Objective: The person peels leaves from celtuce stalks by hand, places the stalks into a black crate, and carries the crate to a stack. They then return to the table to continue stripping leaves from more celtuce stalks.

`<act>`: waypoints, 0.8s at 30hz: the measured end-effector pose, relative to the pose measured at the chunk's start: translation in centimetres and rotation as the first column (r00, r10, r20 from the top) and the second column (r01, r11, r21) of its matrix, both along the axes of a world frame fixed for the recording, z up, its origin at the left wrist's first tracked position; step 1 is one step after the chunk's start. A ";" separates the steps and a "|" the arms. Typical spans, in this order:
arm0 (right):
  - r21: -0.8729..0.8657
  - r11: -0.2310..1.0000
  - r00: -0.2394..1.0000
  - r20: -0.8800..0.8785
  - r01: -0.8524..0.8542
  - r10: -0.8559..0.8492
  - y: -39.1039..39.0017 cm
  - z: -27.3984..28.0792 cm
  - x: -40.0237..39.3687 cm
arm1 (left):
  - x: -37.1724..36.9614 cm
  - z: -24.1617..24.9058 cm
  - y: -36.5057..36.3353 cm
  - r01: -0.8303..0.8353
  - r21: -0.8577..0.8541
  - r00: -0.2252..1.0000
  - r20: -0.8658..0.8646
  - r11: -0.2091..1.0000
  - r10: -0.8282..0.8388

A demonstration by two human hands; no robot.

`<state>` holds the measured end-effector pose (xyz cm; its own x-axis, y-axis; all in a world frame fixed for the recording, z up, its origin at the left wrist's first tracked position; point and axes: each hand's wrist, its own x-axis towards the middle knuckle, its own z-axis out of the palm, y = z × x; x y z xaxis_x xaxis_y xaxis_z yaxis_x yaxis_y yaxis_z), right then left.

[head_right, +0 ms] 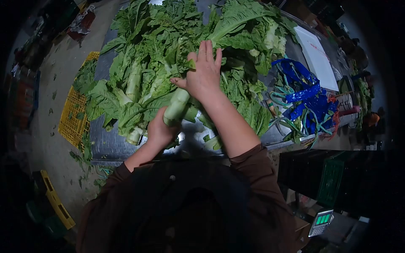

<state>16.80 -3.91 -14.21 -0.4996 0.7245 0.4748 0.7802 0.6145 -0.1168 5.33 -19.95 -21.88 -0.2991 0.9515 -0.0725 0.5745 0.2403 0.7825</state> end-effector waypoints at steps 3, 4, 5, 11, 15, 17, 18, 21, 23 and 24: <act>0.025 0.999 0.999 -0.017 -0.048 0.048 0.1 -0.7 -0.3 | 0.0 0.7 0.4 -0.010 -0.044 0.999 -0.049 0.999 0.008; 0.054 0.994 0.995 -0.036 -0.095 0.097 0.1 -1.1 -0.4 | 0.0 0.6 0.3 -0.005 -0.049 0.999 -0.052 0.999 0.002; 0.053 0.994 0.995 -0.039 -0.090 0.092 0.2 -1.6 -0.5 | 0.0 0.5 0.3 -0.019 -0.024 0.998 -0.053 1.000 0.018; -0.222 0.935 0.960 -0.104 -0.277 0.260 -0.9 -2.4 -1.3 | -0.3 -0.3 0.6 0.005 0.074 0.999 0.031 0.997 -0.007; -0.564 0.365 0.564 -0.817 -0.741 -0.117 -6.6 -3.4 -2.4 | -0.7 -0.3 2.2 0.097 0.161 0.881 0.445 0.982 -0.160; -0.272 0.576 0.449 -0.873 -0.771 0.189 -6.4 -5.4 -0.6 | -1.6 1.6 2.2 0.111 0.041 0.774 0.624 0.993 -0.112; -0.447 0.598 0.460 -0.876 -0.665 -0.143 -6.1 -4.3 0.3 | -2.3 2.3 2.2 0.151 -0.078 0.637 0.770 0.985 -0.037; -0.847 0.497 0.655 -0.486 -0.190 -0.579 -3.4 -1.4 5.4 | -4.4 2.3 1.3 0.199 -0.096 0.531 0.847 0.975 -0.025; -0.762 0.644 0.950 -0.250 -0.073 -0.189 -0.7 -3.3 8.9 | -5.3 2.6 0.8 0.233 -0.040 0.383 0.922 0.972 -0.054; -0.651 0.694 0.950 0.256 0.307 -0.180 -0.9 -3.1 10.1 | -5.8 2.5 0.7 0.235 -0.029 0.385 0.920 0.972 -0.066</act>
<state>26.91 -4.77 -17.27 -0.2808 0.9238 -0.2603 0.9369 0.2050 -0.2832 -0.46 -19.27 -19.36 0.1727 0.9278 -0.3307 -0.4205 0.3731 0.8270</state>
